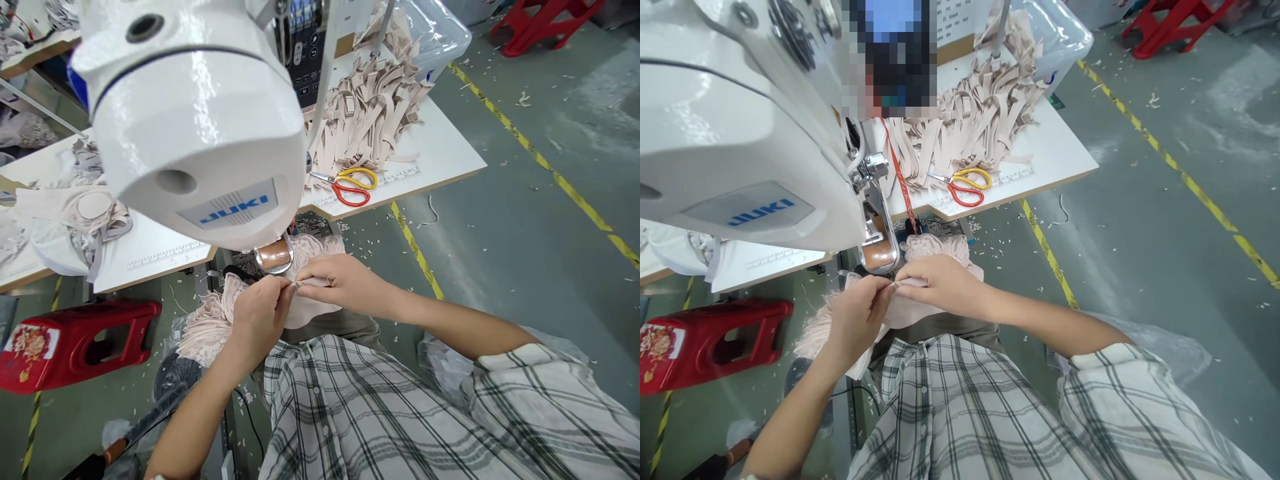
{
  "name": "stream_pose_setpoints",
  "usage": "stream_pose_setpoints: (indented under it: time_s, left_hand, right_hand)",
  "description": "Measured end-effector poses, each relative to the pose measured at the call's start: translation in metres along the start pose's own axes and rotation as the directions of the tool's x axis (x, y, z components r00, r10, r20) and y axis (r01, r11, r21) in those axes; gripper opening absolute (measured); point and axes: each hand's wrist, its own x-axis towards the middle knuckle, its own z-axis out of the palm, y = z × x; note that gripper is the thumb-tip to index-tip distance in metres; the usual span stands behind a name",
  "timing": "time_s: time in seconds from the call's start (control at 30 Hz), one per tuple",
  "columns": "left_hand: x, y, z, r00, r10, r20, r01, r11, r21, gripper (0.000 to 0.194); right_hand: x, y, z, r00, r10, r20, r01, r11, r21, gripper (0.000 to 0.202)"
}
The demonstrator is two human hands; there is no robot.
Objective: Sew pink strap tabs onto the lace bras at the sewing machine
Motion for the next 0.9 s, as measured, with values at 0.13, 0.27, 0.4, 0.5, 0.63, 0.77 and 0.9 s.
stream_pose_setpoints:
  time_s: [0.13,0.27,0.4,0.5,0.63,0.77,0.9]
  left_hand:
    - [0.002,-0.003,0.008,0.994,-0.049,-0.100,0.049,0.999,-0.007,0.023]
    - [0.001,-0.025,0.010,0.956,0.018,-0.293,0.028,0.988,0.152,0.019]
    - [0.000,-0.055,0.006,0.891,0.372,-0.259,-0.239,0.871,0.429,0.030]
    - [0.001,-0.069,0.001,0.848,0.493,-0.197,-0.348,0.796,0.495,0.046]
    - [0.005,-0.065,-0.003,0.839,0.525,-0.142,-0.355,0.726,0.588,0.043]
    - [0.005,-0.039,-0.005,0.931,0.353,-0.097,-0.225,0.762,0.607,0.036]
    - [0.006,-0.029,-0.008,0.961,0.261,-0.086,-0.167,0.804,0.571,0.033]
  right_hand:
    - [0.013,-0.002,0.002,0.987,-0.116,-0.112,0.093,0.976,-0.198,0.021]
    - [0.044,-0.007,-0.009,0.995,-0.088,-0.048,0.078,0.979,-0.189,0.015]
    - [0.062,-0.014,-0.015,0.998,-0.055,0.011,0.056,0.955,-0.292,0.018]
    - [0.065,-0.019,-0.017,0.999,-0.048,0.025,0.054,0.935,-0.350,0.023]
    - [0.061,-0.017,-0.016,0.998,-0.065,0.024,0.069,0.924,-0.376,0.026]
    - [0.048,0.000,-0.001,0.958,-0.242,-0.155,0.149,0.878,-0.455,0.022]
    - [0.036,0.018,0.019,0.795,-0.493,-0.353,0.212,0.771,-0.601,0.022]
